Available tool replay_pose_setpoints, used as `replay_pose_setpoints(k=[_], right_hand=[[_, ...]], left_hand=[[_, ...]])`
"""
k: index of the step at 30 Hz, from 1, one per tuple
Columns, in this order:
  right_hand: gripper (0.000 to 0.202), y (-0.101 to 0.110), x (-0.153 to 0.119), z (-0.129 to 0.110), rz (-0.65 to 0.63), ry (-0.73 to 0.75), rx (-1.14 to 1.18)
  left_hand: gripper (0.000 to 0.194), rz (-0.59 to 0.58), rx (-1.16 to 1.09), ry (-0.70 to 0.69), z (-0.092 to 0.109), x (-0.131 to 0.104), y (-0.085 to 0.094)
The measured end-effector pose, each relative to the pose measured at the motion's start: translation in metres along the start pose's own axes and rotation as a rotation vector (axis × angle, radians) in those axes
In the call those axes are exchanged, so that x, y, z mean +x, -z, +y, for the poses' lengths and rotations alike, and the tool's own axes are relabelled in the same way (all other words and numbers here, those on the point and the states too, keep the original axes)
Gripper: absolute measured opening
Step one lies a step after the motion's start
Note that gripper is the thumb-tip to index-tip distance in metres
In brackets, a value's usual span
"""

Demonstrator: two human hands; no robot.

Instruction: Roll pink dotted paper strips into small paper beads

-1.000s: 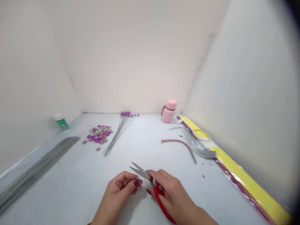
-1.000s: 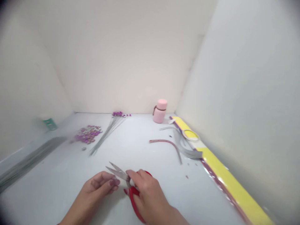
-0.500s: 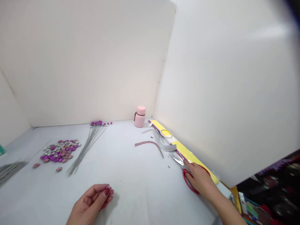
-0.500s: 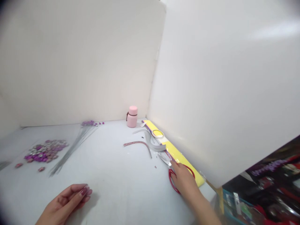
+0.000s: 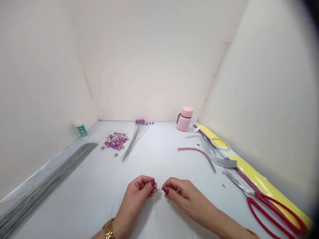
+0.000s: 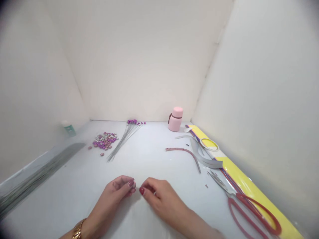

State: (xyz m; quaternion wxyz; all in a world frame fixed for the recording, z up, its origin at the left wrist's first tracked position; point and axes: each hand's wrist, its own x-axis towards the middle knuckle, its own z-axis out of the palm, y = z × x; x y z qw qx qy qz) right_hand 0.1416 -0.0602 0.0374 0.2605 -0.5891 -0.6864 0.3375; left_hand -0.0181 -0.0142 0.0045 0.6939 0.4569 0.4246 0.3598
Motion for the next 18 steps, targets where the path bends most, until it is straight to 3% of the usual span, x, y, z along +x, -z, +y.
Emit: replay_pose_setpoints(k=[5,10,15,18], right_hand=[[0.026,-0.029,0.019,0.010,0.001,0.004,0.306],[0.028,-0.033,0.020,0.021,-0.083,-0.055,0.671],[0.028,-0.036,0.019,0.024,-0.101,-0.122,0.821],[0.026,-0.038,0.018,0.027,-0.106,-0.137,0.858]], left_hand=[[0.012,-0.110,-0.032,-0.014,-0.006,0.004,0.008],[0.016,-0.203,-0.083,0.010,-0.009,0.008,0.011],[0.017,-0.271,-0.088,0.014,-0.011,0.012,0.008],[0.016,-0.242,-0.123,0.029,-0.012,0.012,0.006]])
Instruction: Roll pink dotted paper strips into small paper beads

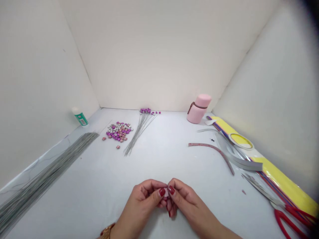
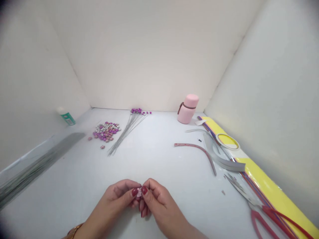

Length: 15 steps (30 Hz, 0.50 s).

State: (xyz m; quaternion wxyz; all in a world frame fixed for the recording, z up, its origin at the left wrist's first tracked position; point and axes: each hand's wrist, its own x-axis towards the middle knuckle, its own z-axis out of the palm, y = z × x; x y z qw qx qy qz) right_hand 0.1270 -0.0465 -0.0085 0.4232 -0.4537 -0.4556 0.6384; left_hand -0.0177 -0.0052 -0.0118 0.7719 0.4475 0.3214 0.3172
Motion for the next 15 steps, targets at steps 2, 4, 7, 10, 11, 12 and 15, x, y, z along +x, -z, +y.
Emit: replay_pose_setpoints(k=[2,4,7,10,11,12,15], right_hand=[[0.023,0.0006,-0.0010,0.0010,-0.004,0.023,-0.016],[0.022,0.0010,-0.0016,0.0006,-0.004,0.042,-0.032],[0.023,0.0011,-0.0011,-0.0003,-0.011,0.001,0.055],[0.024,0.0008,0.0002,0.0004,-0.029,-0.071,0.183],[0.024,0.0008,0.0005,0.0007,-0.023,-0.080,0.188],[0.023,0.0007,0.0005,0.0008,-0.011,-0.075,0.168],[0.022,0.0006,-0.0004,0.0002,0.017,-0.029,0.025]], left_hand=[[0.014,0.036,-0.006,0.018,0.0000,-0.0007,-0.0002],[0.014,0.045,0.013,0.041,0.0012,-0.0014,-0.0002],[0.014,-0.018,0.004,0.034,0.0039,-0.0018,-0.0011],[0.013,-0.099,-0.055,0.000,0.0052,-0.0013,-0.0023],[0.012,-0.099,-0.071,-0.002,0.0051,-0.0011,-0.0024],[0.011,-0.078,-0.078,0.001,0.0048,-0.0010,-0.0021],[0.010,0.012,-0.040,0.021,0.0036,-0.0015,-0.0002]])
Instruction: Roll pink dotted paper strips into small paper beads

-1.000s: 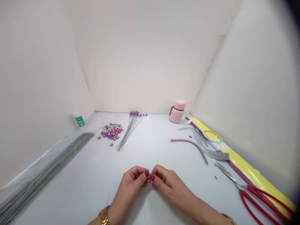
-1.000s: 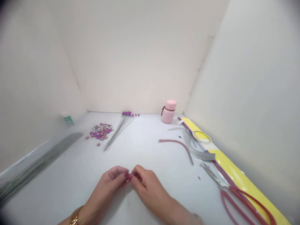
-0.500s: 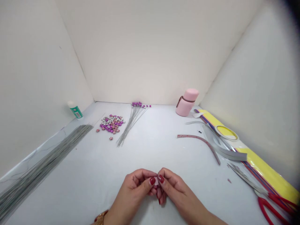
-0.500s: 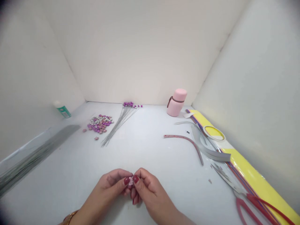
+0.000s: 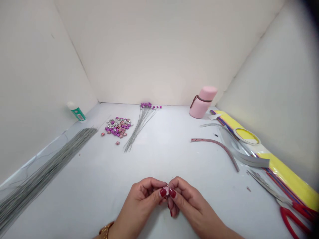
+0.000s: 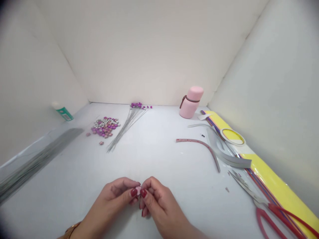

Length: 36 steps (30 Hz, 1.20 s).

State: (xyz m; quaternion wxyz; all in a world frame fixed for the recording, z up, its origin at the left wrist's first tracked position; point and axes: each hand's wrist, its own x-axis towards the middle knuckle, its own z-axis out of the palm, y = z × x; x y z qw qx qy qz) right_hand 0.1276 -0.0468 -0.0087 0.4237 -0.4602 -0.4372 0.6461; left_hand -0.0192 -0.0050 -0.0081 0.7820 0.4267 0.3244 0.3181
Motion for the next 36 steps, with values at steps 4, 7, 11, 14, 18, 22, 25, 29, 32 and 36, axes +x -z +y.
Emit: replay_pose_setpoints(k=[4,7,11,14,18,22,25,29,32,36], right_hand=[[0.024,0.000,-0.002,0.000,-0.043,-0.018,-0.018],[0.021,0.000,-0.002,0.000,-0.029,0.005,-0.043],[0.011,0.004,-0.003,-0.002,0.050,0.188,-0.387],[0.011,0.007,-0.005,-0.004,0.058,0.272,-0.595],[0.014,0.007,-0.006,-0.001,0.097,0.267,-0.650],[0.017,0.006,-0.006,0.002,0.149,0.230,-0.652],[0.017,0.005,-0.006,0.001,0.120,0.242,-0.652],[0.016,0.005,-0.006,0.000,0.114,0.255,-0.681],[0.016,0.005,-0.007,0.000,0.113,0.254,-0.681],[0.016,0.004,-0.008,0.000,0.118,0.261,-0.689]], left_hand=[[0.014,0.050,0.086,0.023,0.001,-0.002,0.002],[0.014,0.069,0.059,0.052,0.002,-0.002,0.001],[0.013,0.083,-0.047,0.122,0.002,0.000,-0.001],[0.011,0.104,-0.087,0.131,0.001,0.000,0.000],[0.011,0.093,-0.010,0.092,-0.001,-0.002,0.001],[0.013,0.054,0.310,-0.101,0.003,-0.007,0.001],[0.016,0.056,0.601,-0.252,0.005,-0.010,0.001],[0.020,0.041,0.804,-0.395,0.004,-0.013,0.003],[0.021,0.022,0.868,-0.457,0.003,-0.014,0.003],[0.022,0.004,0.874,-0.501,0.003,-0.014,0.003]])
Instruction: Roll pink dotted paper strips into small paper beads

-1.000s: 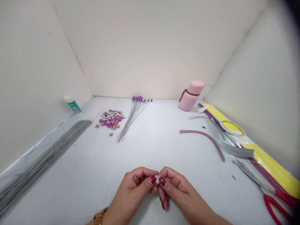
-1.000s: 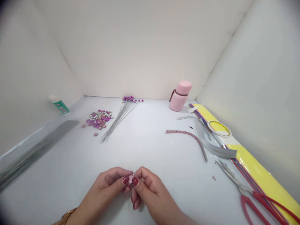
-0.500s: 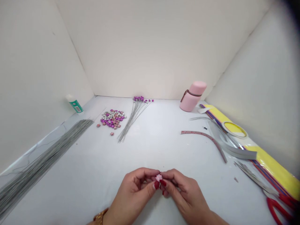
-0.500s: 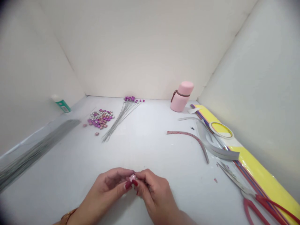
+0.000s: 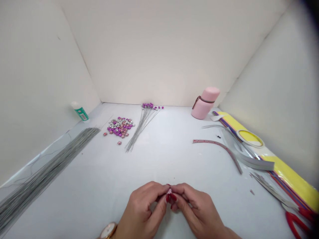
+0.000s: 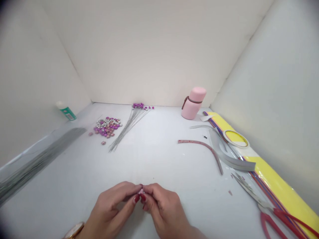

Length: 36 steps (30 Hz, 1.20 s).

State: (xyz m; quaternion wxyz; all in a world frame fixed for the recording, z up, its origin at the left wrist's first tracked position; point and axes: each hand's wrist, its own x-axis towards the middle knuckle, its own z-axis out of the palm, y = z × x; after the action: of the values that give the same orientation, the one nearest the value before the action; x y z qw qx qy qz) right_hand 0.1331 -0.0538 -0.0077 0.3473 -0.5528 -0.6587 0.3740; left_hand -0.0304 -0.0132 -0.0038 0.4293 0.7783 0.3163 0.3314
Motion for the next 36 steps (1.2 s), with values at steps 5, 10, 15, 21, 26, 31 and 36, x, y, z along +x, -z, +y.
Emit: replay_pose_setpoints(k=[5,10,15,21,26,31,36], right_hand=[[0.017,-0.001,0.000,-0.001,0.016,-0.017,0.026],[0.018,0.000,0.000,-0.001,-0.017,-0.031,0.038],[0.017,0.000,0.000,-0.002,-0.021,-0.015,0.047],[0.016,-0.004,-0.002,-0.003,0.014,0.009,0.014],[0.016,-0.008,-0.003,-0.004,0.043,0.034,-0.031],[0.015,-0.014,-0.001,-0.002,0.121,0.068,-0.060],[0.020,-0.013,0.000,-0.001,0.119,-0.031,0.179]], left_hand=[[0.021,0.016,0.007,-0.008,0.001,0.002,0.001],[0.020,0.008,0.063,-0.014,0.000,0.002,0.001],[0.021,0.066,0.137,-0.099,-0.002,0.002,-0.002],[0.015,0.098,0.280,-0.168,-0.003,0.002,-0.004],[0.015,0.122,0.334,-0.202,-0.003,0.003,-0.006],[0.015,0.099,0.346,-0.117,-0.001,0.005,-0.008],[0.014,0.071,0.033,0.087,0.001,0.007,-0.002]])
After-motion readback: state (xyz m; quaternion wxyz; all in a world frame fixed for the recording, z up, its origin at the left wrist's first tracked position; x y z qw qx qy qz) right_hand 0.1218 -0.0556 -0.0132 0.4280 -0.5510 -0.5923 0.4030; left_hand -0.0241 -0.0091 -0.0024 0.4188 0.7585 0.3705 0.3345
